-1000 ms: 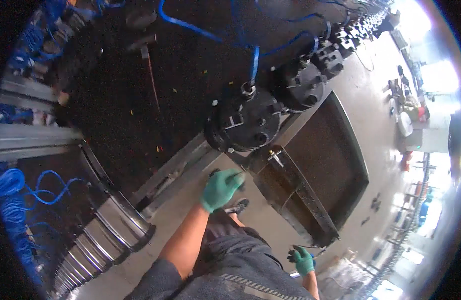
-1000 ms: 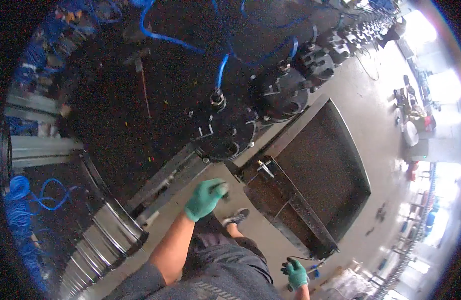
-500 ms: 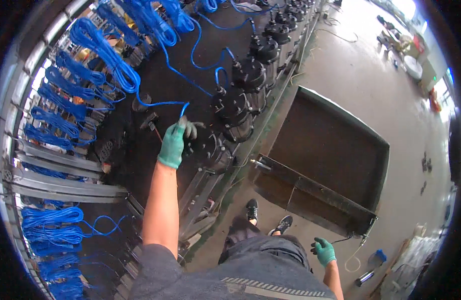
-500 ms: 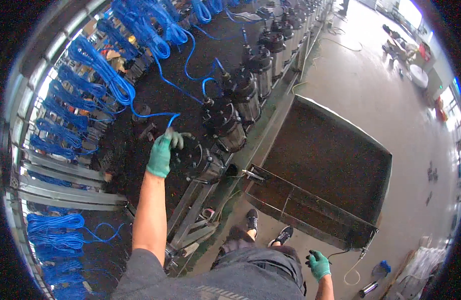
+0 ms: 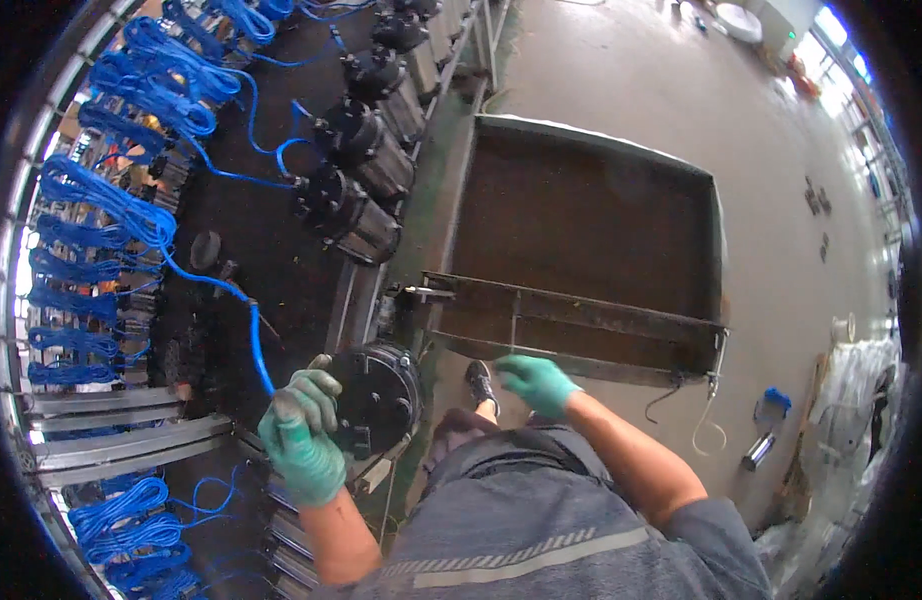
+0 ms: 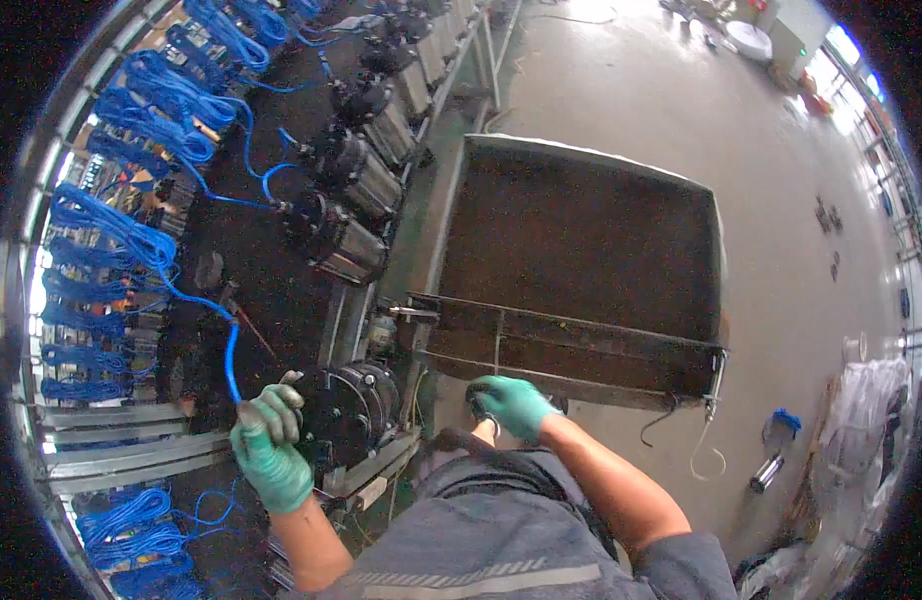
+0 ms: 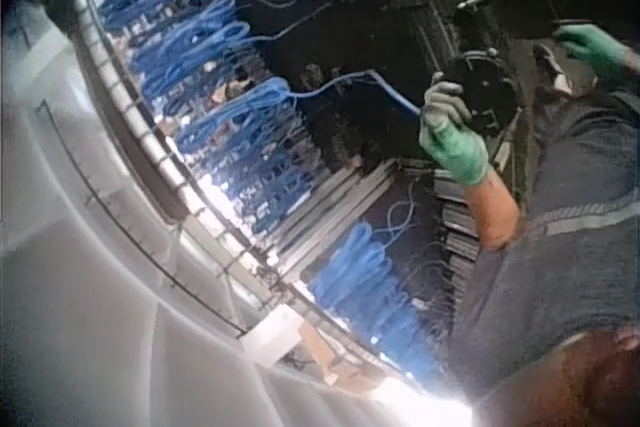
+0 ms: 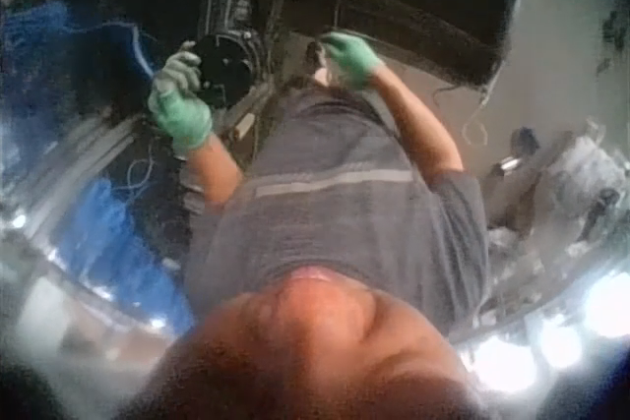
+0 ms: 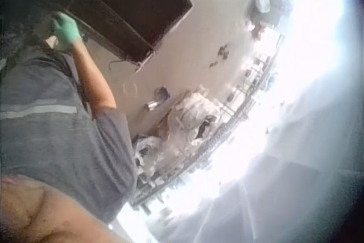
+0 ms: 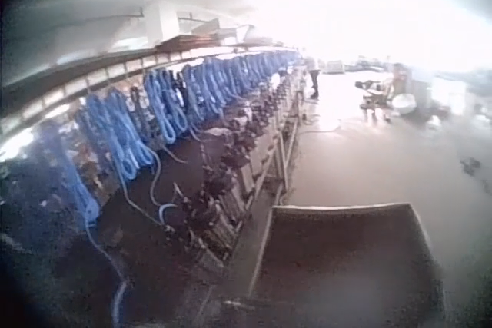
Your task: The person tests a water pump by submerging it in a tank of water, checking for leaks or operation while holding it with both hands, and then moving blue cables on a rack.
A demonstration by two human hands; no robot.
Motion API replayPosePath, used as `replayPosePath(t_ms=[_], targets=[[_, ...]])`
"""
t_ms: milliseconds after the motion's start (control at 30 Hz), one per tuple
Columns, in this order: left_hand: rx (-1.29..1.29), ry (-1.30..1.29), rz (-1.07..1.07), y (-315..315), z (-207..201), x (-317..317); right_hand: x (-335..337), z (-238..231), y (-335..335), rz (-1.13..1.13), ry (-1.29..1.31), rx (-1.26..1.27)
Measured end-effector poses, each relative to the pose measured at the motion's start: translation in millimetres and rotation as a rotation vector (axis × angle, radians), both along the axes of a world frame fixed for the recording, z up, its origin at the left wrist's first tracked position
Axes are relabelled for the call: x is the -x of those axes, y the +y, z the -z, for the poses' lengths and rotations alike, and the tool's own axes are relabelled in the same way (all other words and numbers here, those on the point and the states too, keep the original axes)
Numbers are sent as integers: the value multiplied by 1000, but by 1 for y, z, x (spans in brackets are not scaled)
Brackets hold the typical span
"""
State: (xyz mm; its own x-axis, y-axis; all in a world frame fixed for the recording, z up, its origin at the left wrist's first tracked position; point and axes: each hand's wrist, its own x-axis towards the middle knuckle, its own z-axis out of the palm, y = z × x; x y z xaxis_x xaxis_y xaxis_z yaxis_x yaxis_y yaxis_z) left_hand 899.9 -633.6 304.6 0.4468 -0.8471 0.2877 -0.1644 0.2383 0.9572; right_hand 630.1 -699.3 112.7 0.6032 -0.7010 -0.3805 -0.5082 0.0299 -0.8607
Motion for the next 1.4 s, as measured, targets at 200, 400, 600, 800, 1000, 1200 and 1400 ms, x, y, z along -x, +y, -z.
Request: replayPosePath(t_ms=[200,400,600,800,1000,1200,1400], targets=[[-36,365,98,-13,5,61,-9,56,25,622,-442,-998],[-171,744,185,-43,72,103,104,37,3,844,-361,-328],[-231,884,301,-71,142,117,137,64,-29,969,-78,-162],[-242,792,476,-93,162,121,149,133,-27,1215,-330,-41],[-446,277,318,-80,139,86,149,143,-32,1138,-328,-20],[-408,-24,218,-74,126,-60,140,137,-34,1142,-374,-83],[134,-606,-971,-146,-3,-272,158,128,-32,1147,-381,-98]])
